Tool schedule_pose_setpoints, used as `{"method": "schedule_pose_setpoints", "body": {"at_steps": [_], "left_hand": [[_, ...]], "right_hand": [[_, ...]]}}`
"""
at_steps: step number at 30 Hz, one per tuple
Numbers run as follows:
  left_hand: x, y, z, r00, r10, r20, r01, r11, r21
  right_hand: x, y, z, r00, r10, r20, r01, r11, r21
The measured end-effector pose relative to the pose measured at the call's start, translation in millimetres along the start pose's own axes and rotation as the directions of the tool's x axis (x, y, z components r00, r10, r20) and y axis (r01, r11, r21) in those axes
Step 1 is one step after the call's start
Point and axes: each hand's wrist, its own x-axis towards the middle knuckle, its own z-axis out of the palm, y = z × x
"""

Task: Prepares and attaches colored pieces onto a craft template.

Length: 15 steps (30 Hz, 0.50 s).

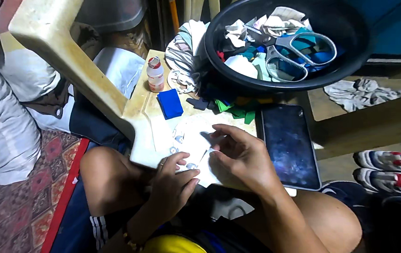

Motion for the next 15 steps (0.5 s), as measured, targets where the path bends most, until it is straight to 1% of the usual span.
{"method": "schedule_pose_setpoints", "body": {"at_steps": [4,9,15], "left_hand": [[0.1,0.7,-0.1,1.000,-0.011,-0.003,0.011,1.000,0.005],[0.2,0.9,0.0,0.999,-0.043,-0.011,0.042,0.997,-0.067],[2.6,3.9,3.4,0.997,-0.074,-0.025,0.074,0.997,0.007]], "right_hand": [[-0.1,0.3,-0.5,1.000,-0.005,0.002,0.005,1.000,0.003],[0.1,-0.8,-0.4,1.000,0.007,-0.002,-0.007,1.000,0.002],[0.6,1.2,1.8,1.000,-0.011,-0.012,0.011,1.000,0.008]]}}
